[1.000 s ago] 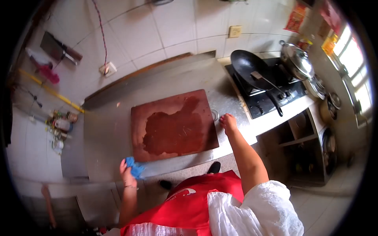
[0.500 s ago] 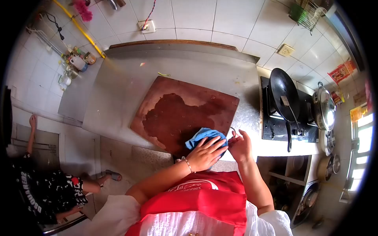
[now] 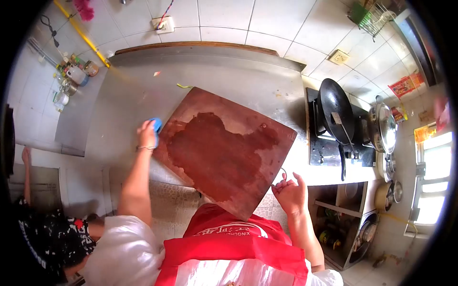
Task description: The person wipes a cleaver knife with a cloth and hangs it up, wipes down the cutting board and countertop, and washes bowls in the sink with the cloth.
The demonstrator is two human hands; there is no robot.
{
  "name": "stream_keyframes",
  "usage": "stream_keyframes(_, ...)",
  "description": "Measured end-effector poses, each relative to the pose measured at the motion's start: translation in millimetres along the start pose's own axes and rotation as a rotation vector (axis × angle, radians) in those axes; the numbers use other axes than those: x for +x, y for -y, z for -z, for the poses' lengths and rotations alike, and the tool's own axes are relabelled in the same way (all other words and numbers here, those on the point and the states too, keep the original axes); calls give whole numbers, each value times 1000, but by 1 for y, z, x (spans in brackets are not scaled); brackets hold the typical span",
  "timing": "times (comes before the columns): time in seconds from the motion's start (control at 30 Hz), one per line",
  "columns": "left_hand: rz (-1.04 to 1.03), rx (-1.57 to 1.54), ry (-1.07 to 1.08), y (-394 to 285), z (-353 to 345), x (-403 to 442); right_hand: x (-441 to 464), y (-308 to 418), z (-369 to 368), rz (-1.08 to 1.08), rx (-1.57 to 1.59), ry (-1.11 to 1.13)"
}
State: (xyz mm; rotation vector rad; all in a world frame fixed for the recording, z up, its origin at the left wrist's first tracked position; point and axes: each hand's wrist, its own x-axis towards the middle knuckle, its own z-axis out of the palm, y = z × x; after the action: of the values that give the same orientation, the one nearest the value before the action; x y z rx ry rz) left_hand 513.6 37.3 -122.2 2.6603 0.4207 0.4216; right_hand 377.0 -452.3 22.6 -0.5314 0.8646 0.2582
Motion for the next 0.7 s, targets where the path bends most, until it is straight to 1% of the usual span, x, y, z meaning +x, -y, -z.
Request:
stream_keyframes(0.07, 15, -73, -94, 24, 11, 24, -4, 4, -3, 12, -15, 8)
stream_keyframes(0.1, -6, -148, -130, 20, 18, 31, -2, 5, 0, 20, -16, 21)
stream_keyframes(0.13, -43, -248, -139, 2, 30, 33, 0, 6, -2, 28, -17, 39)
stream_keyframes(0.17, 36, -493, -32, -23, 35, 33, -1, 6, -6, 32, -12, 44)
stream_keyframes(0.2, -10, -605, 1, -56, 46, 23, -4, 5, -9, 49, -27, 20)
stream_keyframes(0.27, -241, -739, 63, -139, 67, -19, -9, 1, -14, 72, -34, -2)
stream_keyframes(0.33, -511, -857, 171, -211, 80, -75, -12, -1, -19, 93, -20, -55)
stream_keyframes(0.37, -659, -896, 246, -238, 81, -103, -13, -2, -21, 98, -21, -51)
stream_keyframes(0.4, -809, -944, 370, -260, 78, -125, -15, -2, -23, 101, -33, -38)
stream_keyframes(0.5, -1098, -559, 367, -274, 28, -159, -19, -7, -24, 128, -52, -57)
stream_keyframes(0.53, -1097, -539, 359, -277, 21, -146, -18, -7, -25, 148, -57, -76)
stream_keyframes(0.57, -1046, -507, 350, -277, 11, -127, -20, -7, -24, 161, -68, -103)
stream_keyframes(0.63, -879, -429, 292, -253, -3, -75, -24, -10, -23, 129, -53, -106)
stream_keyframes(0.7, -666, -340, 233, -206, -16, -21, -22, -10, -16, 84, 0, -78)
